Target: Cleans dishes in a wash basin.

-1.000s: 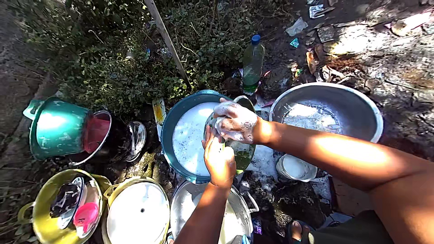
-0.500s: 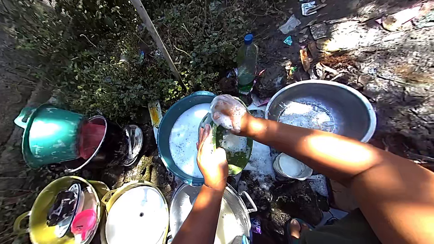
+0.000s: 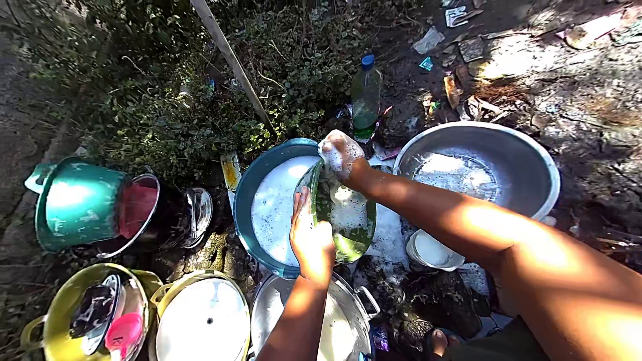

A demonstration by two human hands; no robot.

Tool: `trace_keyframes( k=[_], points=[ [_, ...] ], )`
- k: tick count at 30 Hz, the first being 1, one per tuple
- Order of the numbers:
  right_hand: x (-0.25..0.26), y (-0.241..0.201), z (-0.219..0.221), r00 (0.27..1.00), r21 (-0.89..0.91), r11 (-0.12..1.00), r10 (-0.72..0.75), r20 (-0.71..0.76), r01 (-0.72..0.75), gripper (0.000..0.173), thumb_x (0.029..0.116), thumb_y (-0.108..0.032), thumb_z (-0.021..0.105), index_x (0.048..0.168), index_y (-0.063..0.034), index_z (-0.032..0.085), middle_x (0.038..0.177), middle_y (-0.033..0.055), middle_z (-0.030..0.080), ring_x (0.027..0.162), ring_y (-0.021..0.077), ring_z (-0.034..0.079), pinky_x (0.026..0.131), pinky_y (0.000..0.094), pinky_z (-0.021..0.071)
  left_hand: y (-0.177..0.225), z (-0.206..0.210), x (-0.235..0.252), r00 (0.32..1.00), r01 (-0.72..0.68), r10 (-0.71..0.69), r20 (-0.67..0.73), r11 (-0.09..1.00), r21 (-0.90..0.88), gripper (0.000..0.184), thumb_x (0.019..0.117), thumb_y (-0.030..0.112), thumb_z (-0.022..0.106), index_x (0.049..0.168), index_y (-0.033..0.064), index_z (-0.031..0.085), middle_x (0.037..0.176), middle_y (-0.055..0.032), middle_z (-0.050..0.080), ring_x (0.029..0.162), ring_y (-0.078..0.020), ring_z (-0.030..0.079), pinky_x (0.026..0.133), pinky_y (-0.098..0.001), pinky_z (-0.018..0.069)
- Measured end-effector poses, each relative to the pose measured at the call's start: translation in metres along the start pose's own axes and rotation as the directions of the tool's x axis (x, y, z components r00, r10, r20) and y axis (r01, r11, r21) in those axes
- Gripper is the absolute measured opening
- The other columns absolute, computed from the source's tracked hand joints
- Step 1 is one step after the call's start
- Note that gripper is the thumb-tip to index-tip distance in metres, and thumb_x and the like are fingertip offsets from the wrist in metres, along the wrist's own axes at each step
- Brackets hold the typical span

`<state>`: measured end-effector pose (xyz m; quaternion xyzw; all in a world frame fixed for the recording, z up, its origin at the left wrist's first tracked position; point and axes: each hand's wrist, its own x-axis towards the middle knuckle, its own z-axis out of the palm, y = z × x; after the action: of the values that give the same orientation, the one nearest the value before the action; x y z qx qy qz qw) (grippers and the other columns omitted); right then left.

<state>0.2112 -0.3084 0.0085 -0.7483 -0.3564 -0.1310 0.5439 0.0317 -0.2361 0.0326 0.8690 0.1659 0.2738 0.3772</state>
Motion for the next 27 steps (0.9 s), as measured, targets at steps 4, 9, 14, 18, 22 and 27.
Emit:
trace_keyframes(
  k=[4,9,14,18,22,27],
  points=[
    [-0.012,-0.023,0.006,0.983,-0.01,0.984,-0.18,-0.026,0.18,0.023,0.0959,-0.011,0.054,0.097,0.003,0.071,0.103,0.0216,0.07,0.106,0.0363,0.066,0.097,0.0488,0.0516,0.0,0.002,-0.002,1.0,0.009,-0.01,-0.021,0.999,-0.034,0.053,0.0777,0.0,0.055,0.129,-0.0036,0.067,0.141,-0.0171,0.061,0.137,-0.0207,0.054,0.113,-0.0325,0.0428],
    [0.009,0.013,0.002,0.994,-0.097,0.991,0.098,0.04,-0.094,0.021,0.0994,-0.009,0.054,0.102,0.0074,0.067,0.104,0.0242,0.068,0.105,0.0364,0.068,0.095,0.0487,0.0538,-0.002,-0.001,0.005,0.995,0.095,-0.094,0.021,0.994,-0.058,0.057,0.079,-0.005,0.057,0.136,0.0013,0.064,0.149,-0.0127,0.056,0.139,-0.015,0.052,0.114,-0.0301,0.0431],
    [-0.036,0.059,-0.012,0.949,-0.15,0.943,0.308,0.063,-0.296,0.024,0.1044,-0.015,0.053,0.115,0.0027,0.066,0.12,0.0212,0.065,0.115,0.0333,0.064,0.101,0.0501,0.0523,-0.008,-0.003,0.01,0.958,0.272,-0.285,-0.007,0.922,-0.276,0.06,0.084,-0.013,0.055,0.143,-0.0006,0.056,0.154,-0.0129,0.051,0.14,-0.0152,0.05,0.113,-0.0312,0.0454],
    [-0.082,0.05,-0.027,0.91,-0.301,0.953,0.1,0.402,0.028,0.056,0.0972,-0.022,0.061,0.149,-0.0023,0.05,0.162,0.0252,0.034,0.154,0.0407,0.026,0.125,0.0537,0.0237,-0.009,-0.003,0.012,0.948,0.304,-0.317,0.002,0.906,-0.293,0.059,0.0875,-0.012,0.056,0.145,0.0008,0.054,0.156,-0.0126,0.048,0.14,-0.0156,0.051,0.112,-0.0322,0.0456],
    [-0.111,0.0,-0.006,0.5,-0.307,0.945,0.322,0.804,-0.115,0.058,0.0989,-0.008,0.058,0.155,-0.0055,0.042,0.158,0.0223,0.043,0.145,0.0411,0.041,0.119,0.0599,0.0328,-0.009,-0.001,0.01,0.952,0.292,-0.305,-0.005,0.916,-0.276,0.057,0.088,-0.01,0.059,0.144,-0.0003,0.055,0.154,-0.0154,0.049,0.141,-0.017,0.05,0.113,-0.0321,0.045],
    [-0.072,-0.052,0.025,0.737,0.01,0.973,0.168,0.654,-0.231,0.036,0.0966,-0.012,0.063,0.129,0.0022,0.062,0.132,0.0248,0.06,0.116,0.0369,0.064,0.101,0.0529,0.0508,0.003,0.001,0.007,0.968,0.25,-0.25,0.016,0.958,-0.142,0.055,0.0858,-0.003,0.06,0.14,0.0014,0.06,0.152,-0.0102,0.054,0.141,-0.0139,0.049,0.114,-0.0314,0.0428]
  ],
)
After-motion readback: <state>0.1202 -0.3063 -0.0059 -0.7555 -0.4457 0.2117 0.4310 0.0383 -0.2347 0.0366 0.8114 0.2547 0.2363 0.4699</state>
